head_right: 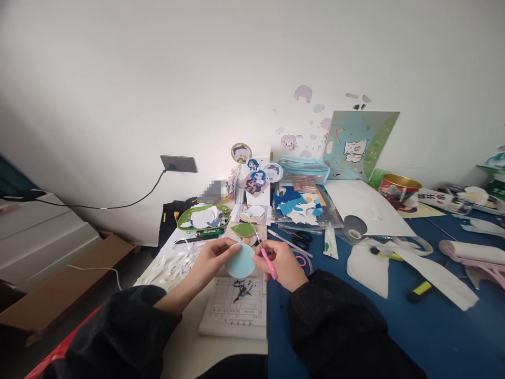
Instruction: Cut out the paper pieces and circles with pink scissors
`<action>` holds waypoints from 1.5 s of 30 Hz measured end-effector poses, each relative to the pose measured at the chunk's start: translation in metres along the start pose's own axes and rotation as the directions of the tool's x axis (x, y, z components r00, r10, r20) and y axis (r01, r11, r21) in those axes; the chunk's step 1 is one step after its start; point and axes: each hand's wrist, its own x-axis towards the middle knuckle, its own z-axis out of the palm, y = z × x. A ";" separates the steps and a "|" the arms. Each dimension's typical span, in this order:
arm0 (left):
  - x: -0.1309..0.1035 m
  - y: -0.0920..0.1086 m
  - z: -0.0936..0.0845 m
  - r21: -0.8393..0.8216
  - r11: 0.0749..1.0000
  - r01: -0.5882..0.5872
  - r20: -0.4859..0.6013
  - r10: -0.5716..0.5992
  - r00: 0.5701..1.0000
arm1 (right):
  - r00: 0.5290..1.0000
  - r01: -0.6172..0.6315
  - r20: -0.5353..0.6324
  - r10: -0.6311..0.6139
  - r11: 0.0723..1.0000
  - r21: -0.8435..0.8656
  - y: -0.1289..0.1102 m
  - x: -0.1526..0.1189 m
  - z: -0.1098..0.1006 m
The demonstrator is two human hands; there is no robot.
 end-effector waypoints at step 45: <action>0.039 -0.021 -0.089 -0.074 0.997 -0.023 -0.516 -0.018 0.856 | 0.965 -0.130 -0.250 0.076 0.970 -0.205 0.026 0.008 -0.031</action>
